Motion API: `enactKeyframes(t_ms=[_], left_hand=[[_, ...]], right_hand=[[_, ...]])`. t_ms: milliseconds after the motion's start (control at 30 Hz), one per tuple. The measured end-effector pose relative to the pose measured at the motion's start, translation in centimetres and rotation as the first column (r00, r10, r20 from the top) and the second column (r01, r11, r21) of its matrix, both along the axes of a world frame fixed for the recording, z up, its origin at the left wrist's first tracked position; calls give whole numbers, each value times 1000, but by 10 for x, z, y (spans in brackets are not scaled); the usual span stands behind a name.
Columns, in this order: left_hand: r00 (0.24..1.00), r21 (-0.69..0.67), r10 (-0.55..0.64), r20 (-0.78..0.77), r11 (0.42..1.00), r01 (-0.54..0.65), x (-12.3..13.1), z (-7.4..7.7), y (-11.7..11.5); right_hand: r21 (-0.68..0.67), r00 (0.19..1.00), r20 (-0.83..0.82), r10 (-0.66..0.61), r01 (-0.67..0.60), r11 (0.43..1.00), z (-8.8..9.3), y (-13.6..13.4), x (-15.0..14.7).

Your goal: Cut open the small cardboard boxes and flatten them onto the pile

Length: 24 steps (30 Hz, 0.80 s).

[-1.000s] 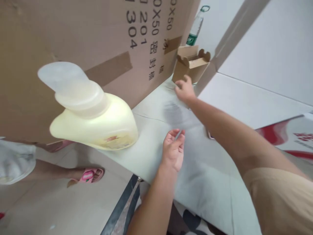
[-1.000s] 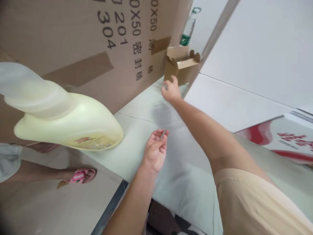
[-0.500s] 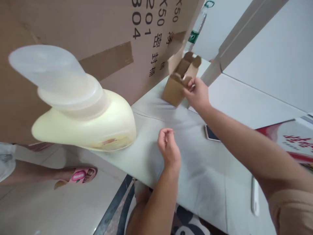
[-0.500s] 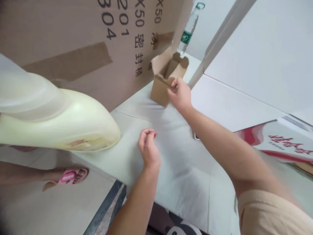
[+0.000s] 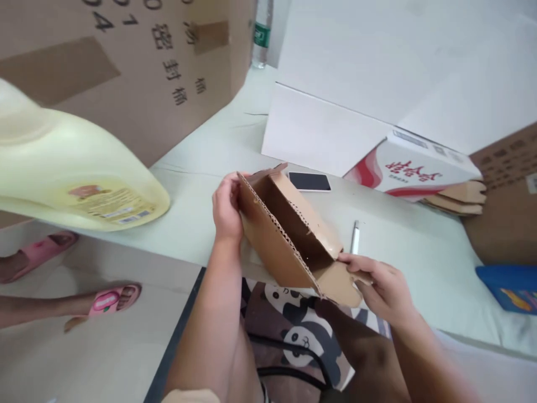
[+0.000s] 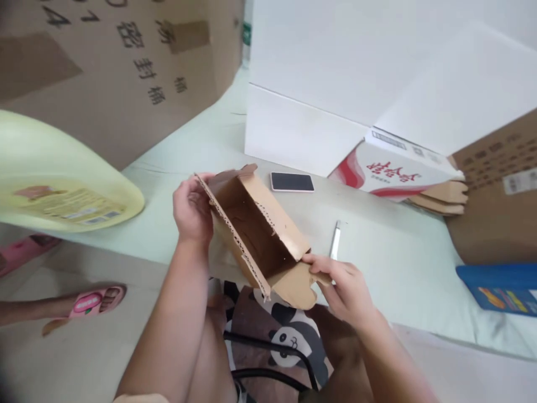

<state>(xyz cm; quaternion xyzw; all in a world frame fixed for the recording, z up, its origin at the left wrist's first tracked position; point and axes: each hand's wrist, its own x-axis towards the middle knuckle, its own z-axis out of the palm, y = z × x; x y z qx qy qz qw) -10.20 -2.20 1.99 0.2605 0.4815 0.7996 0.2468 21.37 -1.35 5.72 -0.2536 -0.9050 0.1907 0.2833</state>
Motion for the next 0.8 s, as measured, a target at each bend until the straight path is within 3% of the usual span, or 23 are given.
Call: enactKeyframes(t_ms=[67, 133, 233, 333, 467, 533, 600, 667, 733, 800], left_hand=[[992, 44, -125, 37, 991, 123, 18, 3, 7], [974, 58, -224, -26, 973, 225, 34, 4, 11], [930, -31, -310, -199, 950, 310, 48, 3, 15], [914, -134, -296, -277, 954, 268, 54, -1, 19], [910, -130, -207, -359, 977, 171, 58, -2, 25], [880, -108, -190, -434, 981, 159, 59, -1, 27], [828, -114, -198, -525, 980, 162, 59, 1, 28], [761, -151, -228, -608, 974, 171, 59, 3, 28], [699, -194, -276, -659, 961, 196, 57, 4, 28], [679, -220, -305, -668, 952, 211, 51, 2, 27]], right_hand=[[-42, 987, -62, -147, 144, 989, -13, -9, 21], [-126, 940, -180, -290, 270, 955, -27, -12, 31], [-260, 849, -362, -384, 304, 917, -42, -6, 28], [-251, 781, -460, -422, 341, 906, -48, 3, 20], [-175, 701, -515, -494, 479, 861, -48, 12, 18], [-173, 786, -440, -434, 400, 900, -48, 12, 22], [-172, 882, -373, -286, 238, 956, -50, 10, 27], [-204, 912, -376, -164, 92, 975, -54, 8, 31], [-273, 886, -424, -185, 70, 960, -61, 6, 34], [-366, 840, -442, -316, 153, 918, -71, 7, 34]])
